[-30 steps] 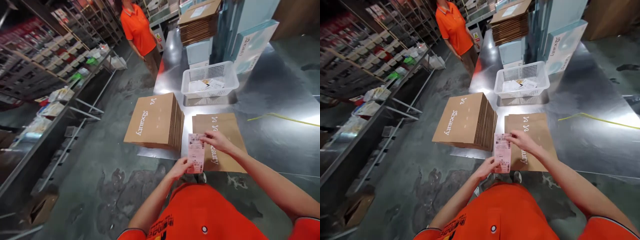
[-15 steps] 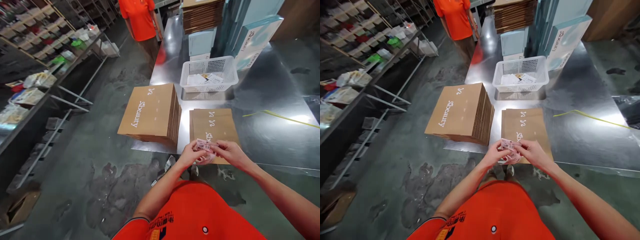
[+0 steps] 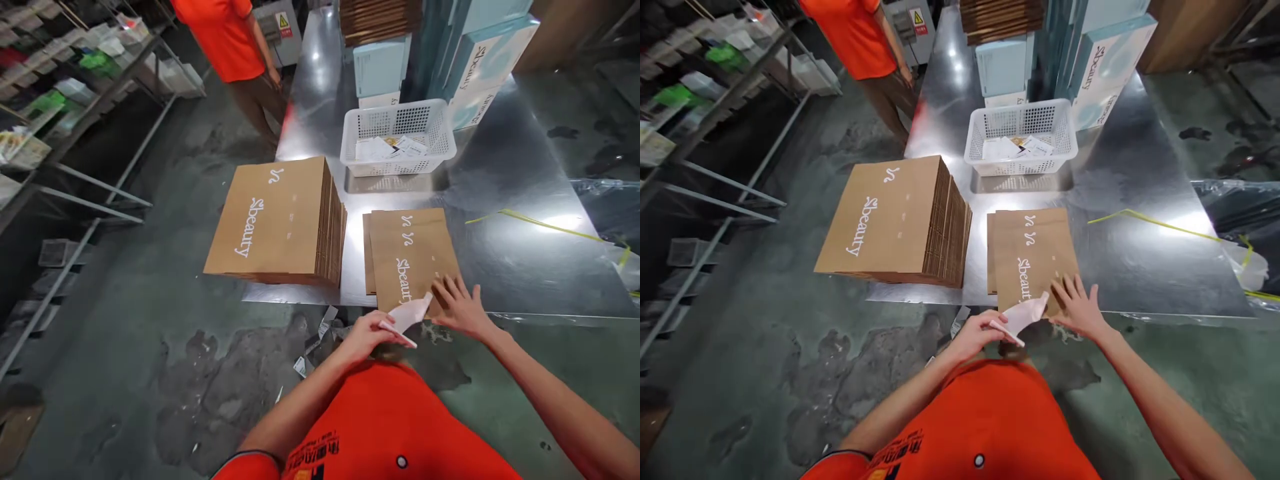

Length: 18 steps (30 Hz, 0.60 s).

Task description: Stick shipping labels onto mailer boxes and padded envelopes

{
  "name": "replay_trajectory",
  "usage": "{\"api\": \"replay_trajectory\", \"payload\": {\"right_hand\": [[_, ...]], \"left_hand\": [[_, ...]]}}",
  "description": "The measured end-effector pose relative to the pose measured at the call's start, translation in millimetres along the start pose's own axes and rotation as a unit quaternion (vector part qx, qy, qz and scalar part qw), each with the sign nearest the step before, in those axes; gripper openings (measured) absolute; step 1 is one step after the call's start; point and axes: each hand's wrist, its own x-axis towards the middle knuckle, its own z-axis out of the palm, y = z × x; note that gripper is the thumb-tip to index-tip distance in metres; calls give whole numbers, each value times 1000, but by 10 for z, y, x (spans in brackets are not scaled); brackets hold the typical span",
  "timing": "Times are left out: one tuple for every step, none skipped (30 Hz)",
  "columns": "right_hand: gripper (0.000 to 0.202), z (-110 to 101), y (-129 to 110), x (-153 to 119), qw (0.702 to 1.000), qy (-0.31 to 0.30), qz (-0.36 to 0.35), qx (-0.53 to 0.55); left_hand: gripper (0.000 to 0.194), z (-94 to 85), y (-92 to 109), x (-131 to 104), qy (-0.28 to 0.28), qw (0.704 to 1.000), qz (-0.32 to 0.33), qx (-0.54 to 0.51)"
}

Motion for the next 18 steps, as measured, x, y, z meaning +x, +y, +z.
{"api": "replay_trajectory", "payload": {"right_hand": [[80, 146, 9, 48, 998, -5, -9, -56], [77, 263, -30, 112, 996, -10, -12, -90], [74, 338, -111, 189, 994, -15, -8, -108], [72, 363, -221, 275, 993, -19, 4, -112], [71, 333, -347, 364, 994, -30, 22, -107], [68, 252, -477, 449, 994, -45, 42, -92], [65, 127, -601, 522, 995, -58, 56, -64], [62, -30, -713, 575, 996, -71, 58, -21], [58, -202, -813, 604, 995, -83, 44, 39], [55, -373, -904, 606, 989, -99, 14, 108], [52, -528, -988, 581, 977, -118, -30, 173], [48, -655, -1066, 534, 963, -137, -79, 220], [43, -745, -1138, 473, 951, -149, -123, 242], [40, -798, -1197, 408, 946, -150, -156, 240], [38, -817, -1237, 354, 949, -140, -176, 221], [37, -809, -1250, 323, 954, -123, -186, 198], [36, -787, -1227, 326, 961, -104, -187, 178], [36, -760, -1168, 371, 966, -87, -180, 164]], "left_hand": [[14, -48, -16, -80, 5, 999, 23, 35], [11, -84, -21, -149, 11, 997, 43, 62], [10, -107, -15, -200, 17, 995, 58, 75], [12, -118, 0, -230, 23, 995, 67, 73], [14, -121, 22, -236, 32, 995, 71, 59], [16, -120, 49, -221, 44, 996, 71, 39], [17, -118, 78, -188, 61, 996, 67, 20], [18, -117, 106, -141, 76, 996, 56, 5], [20, -119, 131, -88, 89, 995, 41, -6], [22, -122, 150, -32, 99, 995, 25, -16], [25, -125, 162, 23, 107, 994, 13, -23], [28, -127, 165, 73, 112, 993, 6, -28], [30, -128, 158, 119, 114, 993, 3, -33], [32, -127, 141, 161, 113, 993, 1, -39], [34, -126, 112, 198, 110, 993, -2, -45], [36, -128, 71, 233, 106, 993, -8, -49], [37, -134, 18, 264, 102, 993, -17, -52], [38, -147, -45, 291, 100, 993, -28, -53]]}}
